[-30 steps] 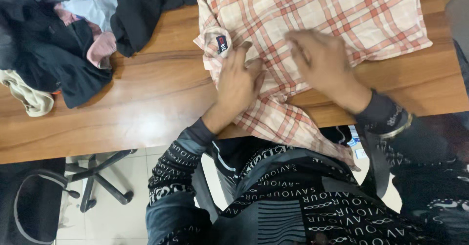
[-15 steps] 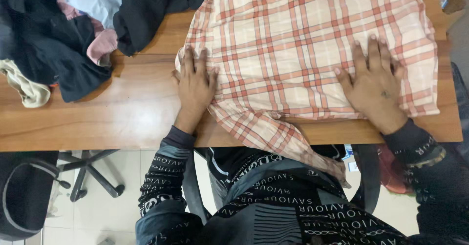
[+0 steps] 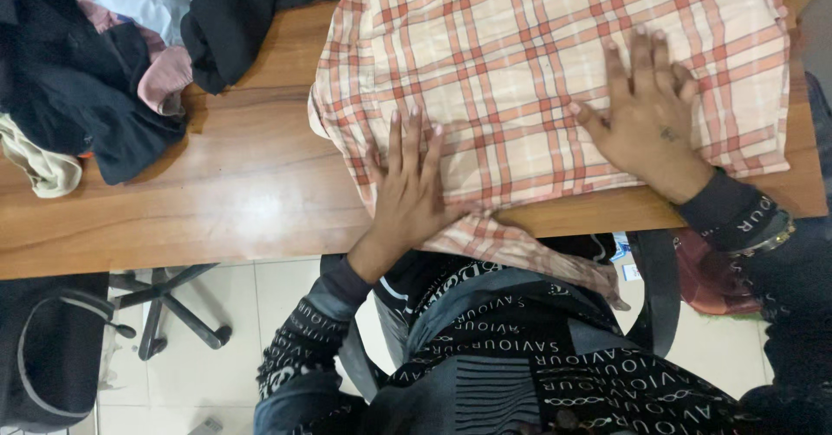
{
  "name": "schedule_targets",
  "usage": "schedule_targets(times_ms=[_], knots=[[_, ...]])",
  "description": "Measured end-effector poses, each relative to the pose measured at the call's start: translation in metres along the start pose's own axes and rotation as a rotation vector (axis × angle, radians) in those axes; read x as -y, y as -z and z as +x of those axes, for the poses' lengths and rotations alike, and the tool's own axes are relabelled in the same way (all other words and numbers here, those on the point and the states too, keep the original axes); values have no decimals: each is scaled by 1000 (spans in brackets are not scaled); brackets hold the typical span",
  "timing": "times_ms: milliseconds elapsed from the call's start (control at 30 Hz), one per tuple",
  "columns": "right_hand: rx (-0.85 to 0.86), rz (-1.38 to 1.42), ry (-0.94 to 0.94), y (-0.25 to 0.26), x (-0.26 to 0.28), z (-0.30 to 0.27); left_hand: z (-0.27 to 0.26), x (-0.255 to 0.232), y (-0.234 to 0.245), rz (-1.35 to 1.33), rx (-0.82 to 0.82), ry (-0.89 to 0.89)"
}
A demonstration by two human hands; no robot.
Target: The person buttons a plaid shirt and folds it on a wooden table. They then pick up a black shirt, lay it flat, and fold it as well.
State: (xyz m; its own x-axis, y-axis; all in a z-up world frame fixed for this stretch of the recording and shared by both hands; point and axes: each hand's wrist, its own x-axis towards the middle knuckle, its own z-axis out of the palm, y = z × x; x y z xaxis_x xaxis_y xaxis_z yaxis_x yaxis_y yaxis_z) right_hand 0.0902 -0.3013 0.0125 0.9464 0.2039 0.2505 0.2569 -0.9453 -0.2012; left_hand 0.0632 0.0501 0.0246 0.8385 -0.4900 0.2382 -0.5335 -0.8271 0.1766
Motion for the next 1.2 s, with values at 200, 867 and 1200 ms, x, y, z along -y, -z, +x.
schedule_targets(times_ms=[200,867,1200], knots=[[-59,-73,-71,1,0,-21,-39,18,16,-75,10,-282],[-76,-24,39,-18,-56,23,17,151,39,11,261,-521],[-83,-335,-476,27,-41,-89,-76,61,49,-180,-274,652]])
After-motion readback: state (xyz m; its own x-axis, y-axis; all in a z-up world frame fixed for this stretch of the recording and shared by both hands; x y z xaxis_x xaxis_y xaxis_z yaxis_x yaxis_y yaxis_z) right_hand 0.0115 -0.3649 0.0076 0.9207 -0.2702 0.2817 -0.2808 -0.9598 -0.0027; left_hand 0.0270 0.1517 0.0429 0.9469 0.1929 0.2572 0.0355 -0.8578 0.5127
